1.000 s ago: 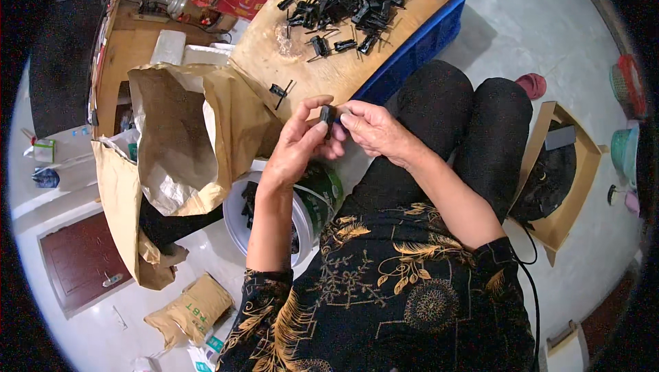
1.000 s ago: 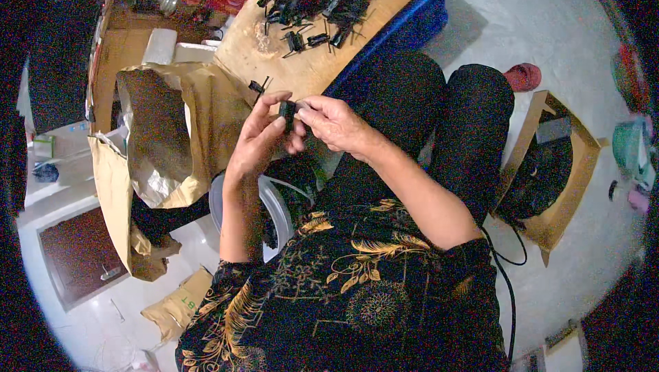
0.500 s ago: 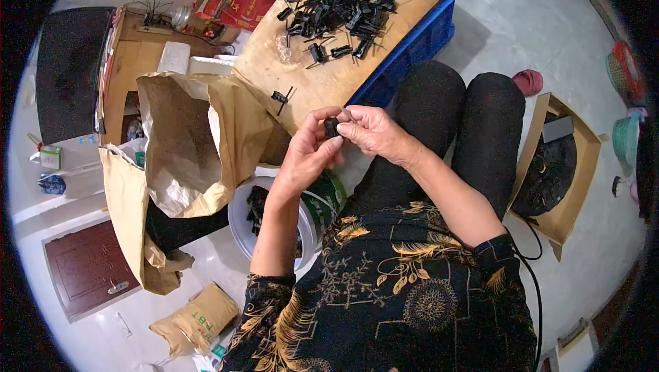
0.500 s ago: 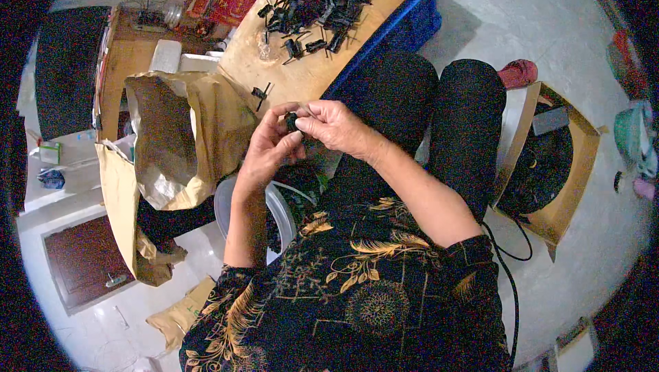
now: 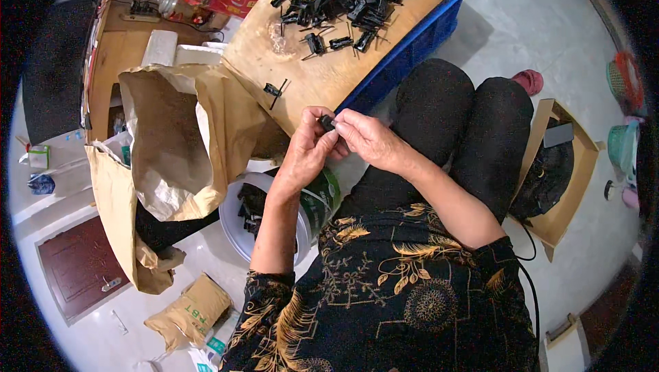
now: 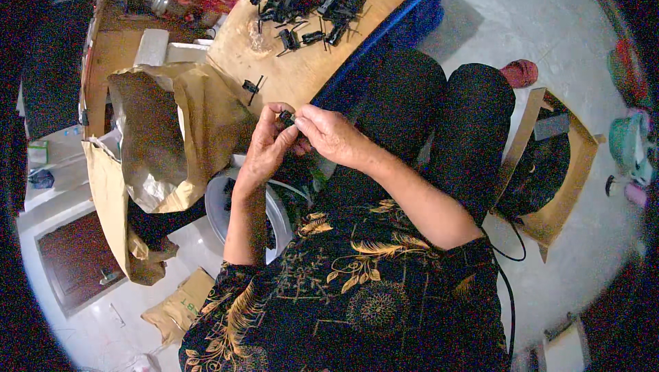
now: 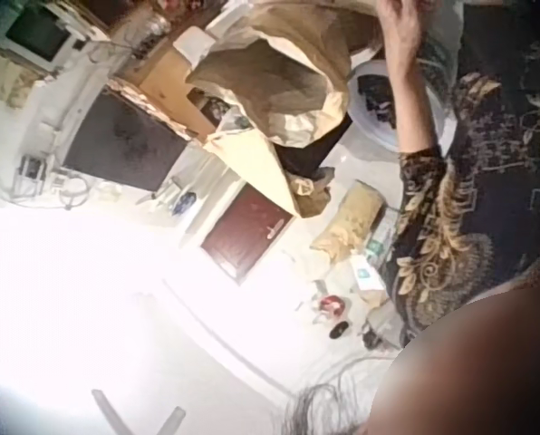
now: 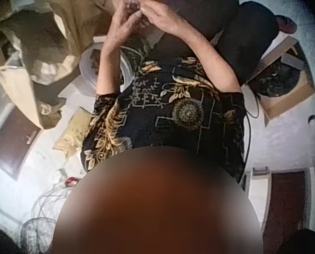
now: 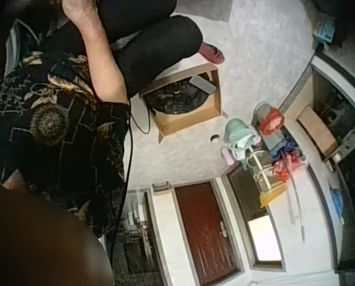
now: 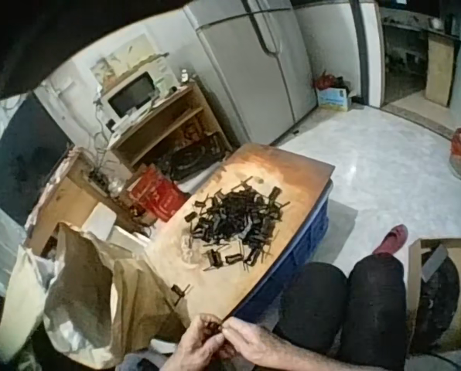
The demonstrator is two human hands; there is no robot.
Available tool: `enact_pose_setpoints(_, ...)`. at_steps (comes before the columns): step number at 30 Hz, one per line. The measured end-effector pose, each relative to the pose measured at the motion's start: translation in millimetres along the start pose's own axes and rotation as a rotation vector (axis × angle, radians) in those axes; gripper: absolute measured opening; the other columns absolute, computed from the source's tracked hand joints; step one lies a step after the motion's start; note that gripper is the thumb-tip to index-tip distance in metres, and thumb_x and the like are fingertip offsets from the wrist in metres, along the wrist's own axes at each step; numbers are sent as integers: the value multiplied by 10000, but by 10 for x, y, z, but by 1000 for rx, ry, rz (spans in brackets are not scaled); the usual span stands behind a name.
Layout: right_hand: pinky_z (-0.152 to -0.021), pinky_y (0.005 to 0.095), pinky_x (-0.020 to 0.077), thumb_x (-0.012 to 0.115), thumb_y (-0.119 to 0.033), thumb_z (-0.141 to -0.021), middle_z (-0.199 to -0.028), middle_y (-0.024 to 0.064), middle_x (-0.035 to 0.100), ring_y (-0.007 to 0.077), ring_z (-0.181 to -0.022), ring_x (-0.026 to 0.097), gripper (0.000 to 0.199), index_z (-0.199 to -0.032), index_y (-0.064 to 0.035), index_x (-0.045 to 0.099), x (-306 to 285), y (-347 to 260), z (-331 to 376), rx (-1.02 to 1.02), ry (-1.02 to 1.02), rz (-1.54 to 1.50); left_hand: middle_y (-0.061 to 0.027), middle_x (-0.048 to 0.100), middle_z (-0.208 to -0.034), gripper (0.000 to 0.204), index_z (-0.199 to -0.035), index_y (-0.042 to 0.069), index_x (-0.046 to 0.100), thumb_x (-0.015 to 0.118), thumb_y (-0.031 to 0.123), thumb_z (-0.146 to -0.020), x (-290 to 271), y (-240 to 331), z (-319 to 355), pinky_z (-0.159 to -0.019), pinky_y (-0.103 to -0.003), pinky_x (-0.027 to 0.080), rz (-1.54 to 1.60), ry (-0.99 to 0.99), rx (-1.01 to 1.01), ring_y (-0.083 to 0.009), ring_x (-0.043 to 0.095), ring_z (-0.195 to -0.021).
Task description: Sorting and inspecting small black plastic components from a pile into bags.
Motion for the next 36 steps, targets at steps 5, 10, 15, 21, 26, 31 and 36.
enact_pose_setpoints(5,-527,282,383,423,-156,-921,-617,66,442,111,-573,443,165,-840,-15,454,-48,-15,-38,-3,52,117,-68,527,-764,205,-1061,32,364,447,7,-875,-19,-17,-61,-576,-243,471,-47,26,28,-118,542,-650)
enact_pose_setpoints(10,-506,303,373,435,-146,-911,-618,122,440,151,-542,450,157,-845,-4,443,-77,-122,-89,-40,107,224,-113,511,-720,217,-1031,6,394,481,-33,-836,-85,236,-41,-568,-286,463,-449,219,191,-174,558,-634)
enact_pose_setpoints(15,-490,283,365,452,-151,-906,-590,69,426,116,-532,424,135,-897,-18,473,-222,8,-132,73,247,224,-104,504,-715,181,-999,3,413,491,-12,-835,-100,175,-255,-578,-279,439,-455,229,243,-177,510,-612)
enact_pose_setpoints(21,-486,214,332,456,-169,-908,-616,-24,413,60,-550,371,198,-1044,-26,449,-269,81,-151,105,286,28,-49,517,-564,342,-742,34,498,407,319,-907,-514,-386,-888,-499,-237,385,217,381,-133,-115,483,-510)
enact_pose_setpoints(26,-468,206,284,463,-150,-903,-593,-43,362,45,-533,321,192,-1044,-21,452,-146,32,-161,121,199,-30,-124,568,-646,254,-878,8,529,475,256,-872,-1181,-336,-1311,-539,-317,415,-325,520,124,-193,521,-560)
enact_pose_setpoints(31,-471,204,282,467,-139,-901,-601,-52,362,38,-538,318,176,-1028,-17,463,-203,83,-137,104,210,2,-190,583,-758,241,-994,55,535,575,189,-798,-1076,-79,-1616,-646,-396,453,-783,518,224,-339,580,-729)
enact_pose_setpoints(36,-531,193,333,475,-151,-903,-726,-27,440,34,-612,362,170,-994,-8,487,-175,125,-141,79,205,-1,-193,601,-743,281,-967,61,567,607,250,-762,-1086,-170,-1765,-647,-397,463,-919,432,286,-342,592,-717)
Point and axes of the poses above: each hand's wrist, its own z-axis away from the middle knuckle, its own x-axis out of the palm, y = z × x, the point moved 9 cm from there along -z, towards the middle knuckle
